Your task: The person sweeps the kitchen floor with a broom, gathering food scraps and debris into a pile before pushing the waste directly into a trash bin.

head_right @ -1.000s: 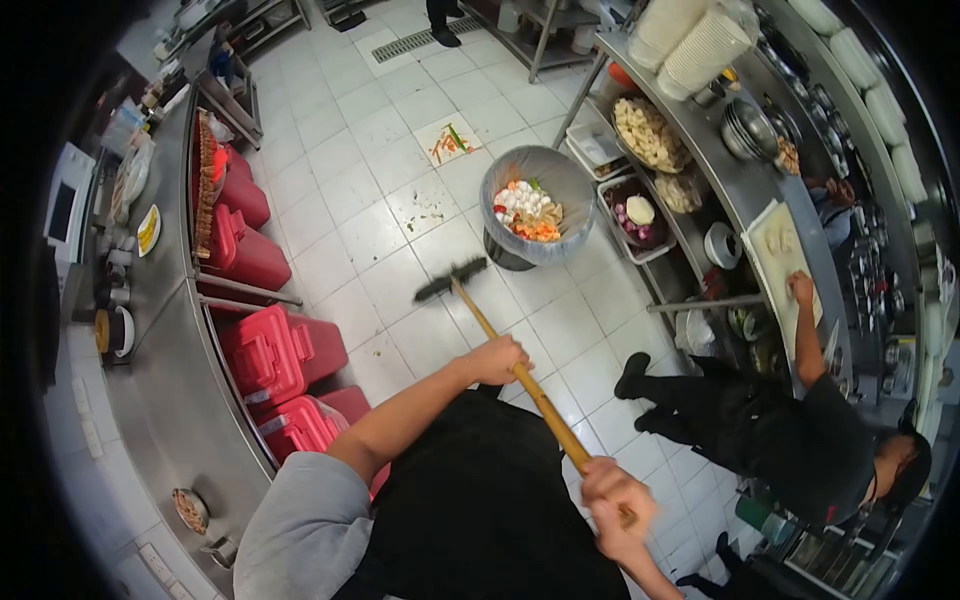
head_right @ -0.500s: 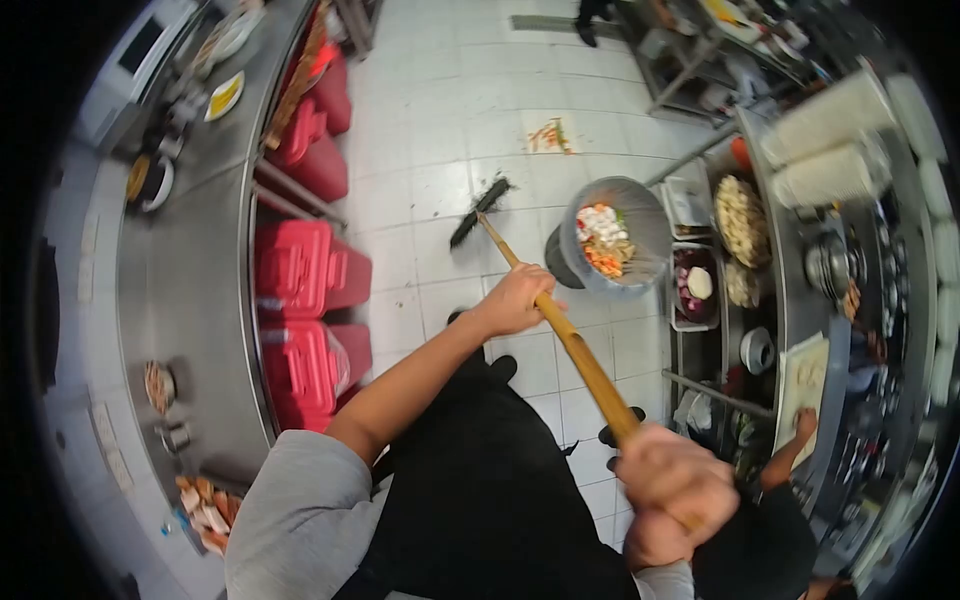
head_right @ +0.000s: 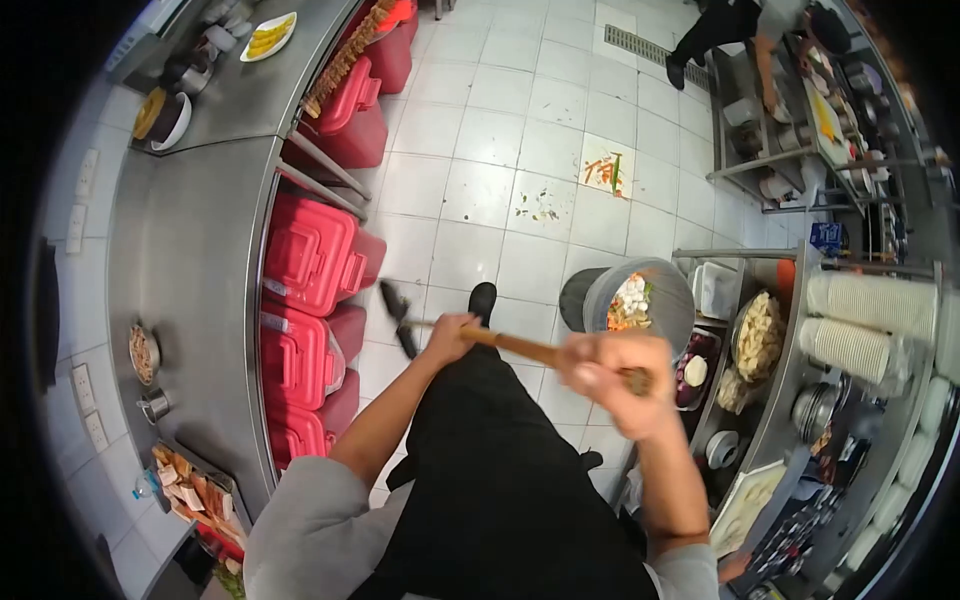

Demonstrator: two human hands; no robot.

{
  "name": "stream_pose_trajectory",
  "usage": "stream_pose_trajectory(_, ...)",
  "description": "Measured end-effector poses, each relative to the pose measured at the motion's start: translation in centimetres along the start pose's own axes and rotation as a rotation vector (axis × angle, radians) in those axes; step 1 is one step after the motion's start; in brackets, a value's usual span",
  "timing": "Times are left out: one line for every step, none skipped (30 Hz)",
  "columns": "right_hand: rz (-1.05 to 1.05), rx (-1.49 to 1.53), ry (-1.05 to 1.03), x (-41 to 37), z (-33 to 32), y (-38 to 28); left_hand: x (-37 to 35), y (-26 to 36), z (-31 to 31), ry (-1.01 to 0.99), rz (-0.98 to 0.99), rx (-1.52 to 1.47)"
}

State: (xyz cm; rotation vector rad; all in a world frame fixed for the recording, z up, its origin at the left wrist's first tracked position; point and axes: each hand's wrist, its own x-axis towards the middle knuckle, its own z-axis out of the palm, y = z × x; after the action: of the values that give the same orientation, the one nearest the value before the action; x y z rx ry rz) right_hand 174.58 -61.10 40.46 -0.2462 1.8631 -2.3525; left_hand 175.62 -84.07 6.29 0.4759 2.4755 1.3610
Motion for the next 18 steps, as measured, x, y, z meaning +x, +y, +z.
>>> stream_pose_trajectory(-0.049,-0.057,0.032,2.6,-0.8,-3.2,6.4,2.2,1.3,0.031,0.026,-0.085)
stream_pose_trajectory(-0.071,-0.129,0.034,3.8,-1.5,-4.5,9.9,3.8,1.4,0.041,0.061,-0.135)
stream_pose_trajectory(-0.090,-0.179,0.032,4.8,-2.3,-5.5,13.3,4.8,1.9,-0.009,0.035,-0.168)
stream_pose_trajectory(-0.091,-0.211,0.050,5.6,-3.1,-6.2,16.3,5.6,2.7,0.006,0.085,-0.145)
stream_pose_trajectory(-0.106,-0.249,0.063,6.6,-3.7,-6.8,18.7,6.4,3.4,0.030,0.154,-0.191)
stream_pose_trajectory(-0.125,-0.286,0.077,7.6,-4.4,-7.3,20.9,7.7,3.7,0.014,0.164,-0.232)
stream_pose_trajectory(-0.100,-0.303,0.081,8.3,-5.0,-8.0,22.8,8.9,3.9,-0.001,0.172,-0.270)
stream_pose_trajectory(-0.109,-0.302,0.080,8.9,-5.5,-8.4,24.3,10.0,4.2,0.002,0.177,-0.264)
stream_pose_trajectory(-0.151,-0.341,0.069,9.4,-6.0,-8.8,25.6,11.2,4.6,-0.035,0.171,-0.280)
stream_pose_trajectory(-0.191,-0.380,0.060,9.8,-6.5,-9.2,26.7,11.8,4.6,-0.074,0.163,-0.295)
stream_pose_trajectory(-0.227,-0.358,0.068,10.1,-6.9,-9.9,27.3,13.1,4.0,-0.077,0.166,-0.292)
stream_pose_trajectory(-0.231,-0.361,0.075,10.3,-7.5,-10.9,27.8,15.1,3.0,-0.152,0.123,-0.289)
stream_pose_trajectory(-0.274,-0.291,0.044,10.4,-8.1,-12.1,28.3,16.7,2.6,-0.230,0.083,-0.287)
stream_pose_trajectory(-0.315,-0.221,0.016,10.3,-8.8,-13.2,28.4,17.2,2.4,-0.218,0.154,-0.263)
stream_pose_trajectory(-0.332,-0.188,0.076,10.0,-9.1,-14.0,28.4,17.2,1.9,-0.207,0.226,-0.237)
stream_pose_trajectory(-0.344,-0.191,0.094,10.3,-10.6,-14.2,28.3,17.3,1.1,-0.204,0.211,-0.173)
stream_pose_trajectory(-0.333,-0.090,-0.025,10.7,-12.5,-14.1,28.2,16.2,0.9,-0.184,0.291,-0.135)
stream_pose_trajectory(-0.320,0.009,-0.146,11.0,-14.4,-13.8,28.0,15.0,0.5,-0.173,0.237,-0.060)
